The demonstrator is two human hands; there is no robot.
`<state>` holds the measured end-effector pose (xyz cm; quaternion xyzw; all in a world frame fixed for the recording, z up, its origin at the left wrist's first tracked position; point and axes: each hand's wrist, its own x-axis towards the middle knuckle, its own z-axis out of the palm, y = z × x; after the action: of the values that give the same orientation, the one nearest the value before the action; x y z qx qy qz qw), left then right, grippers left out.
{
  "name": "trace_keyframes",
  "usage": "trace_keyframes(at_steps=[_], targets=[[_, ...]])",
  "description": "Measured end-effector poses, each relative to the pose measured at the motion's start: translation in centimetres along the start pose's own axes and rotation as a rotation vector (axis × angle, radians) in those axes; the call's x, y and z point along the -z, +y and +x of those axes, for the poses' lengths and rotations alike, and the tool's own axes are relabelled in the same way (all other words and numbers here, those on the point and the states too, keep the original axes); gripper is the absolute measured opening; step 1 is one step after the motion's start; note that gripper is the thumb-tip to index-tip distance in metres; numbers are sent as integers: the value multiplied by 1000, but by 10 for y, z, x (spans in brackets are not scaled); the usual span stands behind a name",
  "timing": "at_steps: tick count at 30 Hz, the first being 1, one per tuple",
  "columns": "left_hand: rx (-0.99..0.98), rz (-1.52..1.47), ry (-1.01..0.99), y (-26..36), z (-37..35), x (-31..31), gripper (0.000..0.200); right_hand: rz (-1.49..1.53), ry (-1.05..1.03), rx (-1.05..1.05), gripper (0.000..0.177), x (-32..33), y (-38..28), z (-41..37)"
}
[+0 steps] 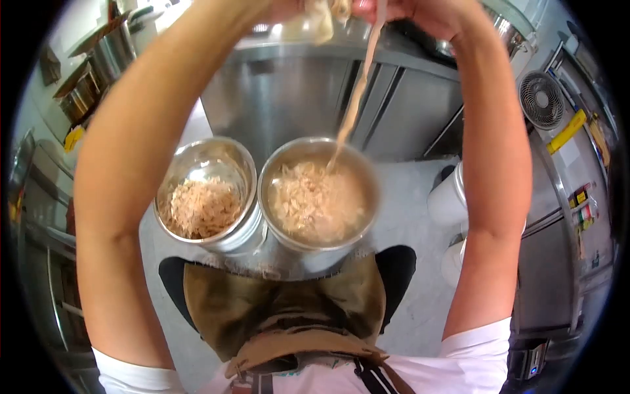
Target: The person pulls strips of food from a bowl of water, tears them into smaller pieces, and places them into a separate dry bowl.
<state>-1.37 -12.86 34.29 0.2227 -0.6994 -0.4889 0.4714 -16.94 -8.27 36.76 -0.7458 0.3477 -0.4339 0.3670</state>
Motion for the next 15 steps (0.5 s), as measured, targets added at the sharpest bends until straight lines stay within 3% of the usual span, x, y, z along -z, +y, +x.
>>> trace_keyframes(at_steps=[2, 4, 6, 9, 15], targets=[[139, -65, 268, 3, 0, -13, 29, -199, 162, -140, 14, -14, -21, -14], [50, 95, 220, 1, -10, -11, 25, -25, -125, -15, 23, 20, 29, 20], [-60, 120, 65, -6, -1, 2, 23, -58, -158, 30, 32, 20, 34, 18], [-202, 268, 221, -14, -2, -4, 23, 53, -122, -10, 28, 13, 44, 12], [-157, 360, 287, -30, -3, 1, 25, 231, -34, -72, 23, -11, 91, -7]])
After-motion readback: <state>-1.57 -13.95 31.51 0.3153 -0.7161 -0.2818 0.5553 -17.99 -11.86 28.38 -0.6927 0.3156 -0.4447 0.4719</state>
